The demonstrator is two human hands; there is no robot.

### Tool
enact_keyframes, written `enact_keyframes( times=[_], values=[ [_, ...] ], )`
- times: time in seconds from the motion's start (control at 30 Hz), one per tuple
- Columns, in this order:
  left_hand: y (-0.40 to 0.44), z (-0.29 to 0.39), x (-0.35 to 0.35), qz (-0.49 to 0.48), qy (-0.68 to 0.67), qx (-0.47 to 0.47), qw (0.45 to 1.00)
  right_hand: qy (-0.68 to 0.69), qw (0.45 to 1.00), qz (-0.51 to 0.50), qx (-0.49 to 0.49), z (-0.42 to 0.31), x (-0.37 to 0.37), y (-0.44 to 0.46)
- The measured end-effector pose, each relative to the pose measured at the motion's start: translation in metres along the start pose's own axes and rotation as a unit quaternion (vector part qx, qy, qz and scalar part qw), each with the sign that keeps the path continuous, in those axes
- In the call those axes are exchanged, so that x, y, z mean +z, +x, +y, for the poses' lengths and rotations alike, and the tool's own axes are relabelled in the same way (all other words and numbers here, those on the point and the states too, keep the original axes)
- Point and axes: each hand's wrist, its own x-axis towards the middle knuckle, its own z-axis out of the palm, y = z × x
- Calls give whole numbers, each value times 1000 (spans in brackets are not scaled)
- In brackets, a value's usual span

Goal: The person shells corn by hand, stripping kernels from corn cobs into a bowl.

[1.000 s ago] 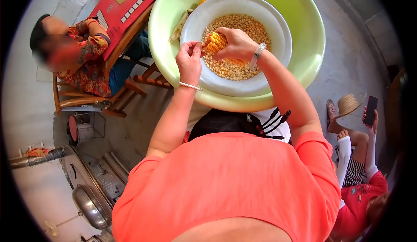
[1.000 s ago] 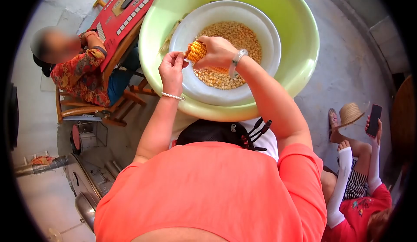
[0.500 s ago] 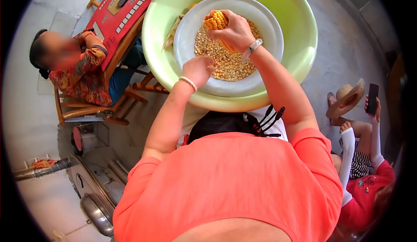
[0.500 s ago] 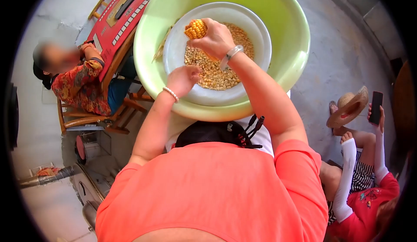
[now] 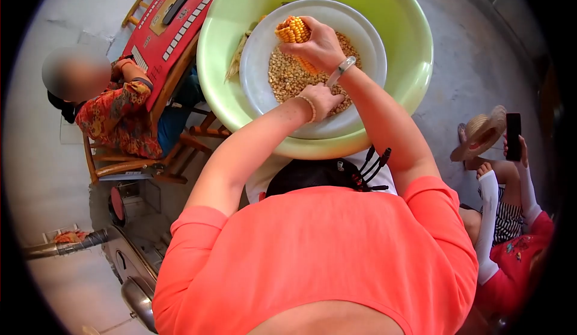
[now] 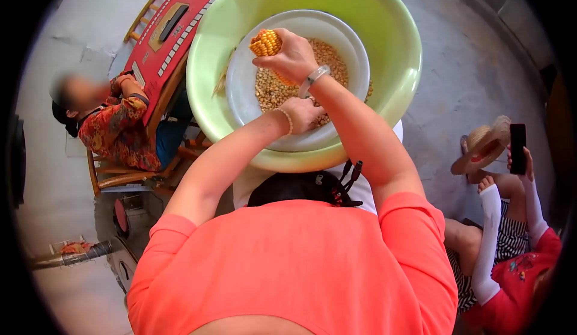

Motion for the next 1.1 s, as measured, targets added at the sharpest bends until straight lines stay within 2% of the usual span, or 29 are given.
enact_keyframes(
  times=[0.03,0.13,0.27,0.33,0.4,0.47,0.5,0.57,0.6,0.63,0.77,0.83,0.9,0.93,1.0,1.1],
  values=[
    [-1,-1,2,40,21,22,999,7,1000,3,-4,0,1,-1],
    [7,-19,17,166,-31,21,985,13,1000,12,-9,3,0,-1],
    [11,-47,3,176,11,-134,975,15,1000,26,-7,7,0,3],
    [12,-68,-5,282,-47,-142,948,11,1000,24,-6,5,-2,2],
    [11,-71,-10,319,-65,-147,934,5,1000,19,-8,1,-5,4],
    [1,-53,-27,290,-44,-150,944,32,999,41,-13,-1,-6,4],
    [8,-46,-15,298,-131,-125,937,46,998,50,-17,-2,-6,4],
    [-9,7,-51,161,-217,-81,959,69,994,77,-32,-5,-8,5],
    [8,7,-37,168,-65,39,983,78,992,89,-39,-6,-11,6],
    [16,11,-31,167,89,156,969,70,993,93,-28,-8,-15,6],
    [11,31,-59,117,29,60,991,112,989,93,-6,6,-17,11],
    [24,7,-32,140,-153,-72,976,93,991,100,-11,14,-14,13],
    [37,-28,-13,164,-51,-118,978,73,992,107,-8,12,-16,13],
    [29,-40,-17,173,139,-98,970,68,992,106,-14,9,-18,12],
    [5,-54,-29,161,219,-124,954,61,993,103,-24,6,-19,10],
    [-17,-82,-15,190,174,-135,957,89,991,100,-17,7,-19,11]
  ],
)
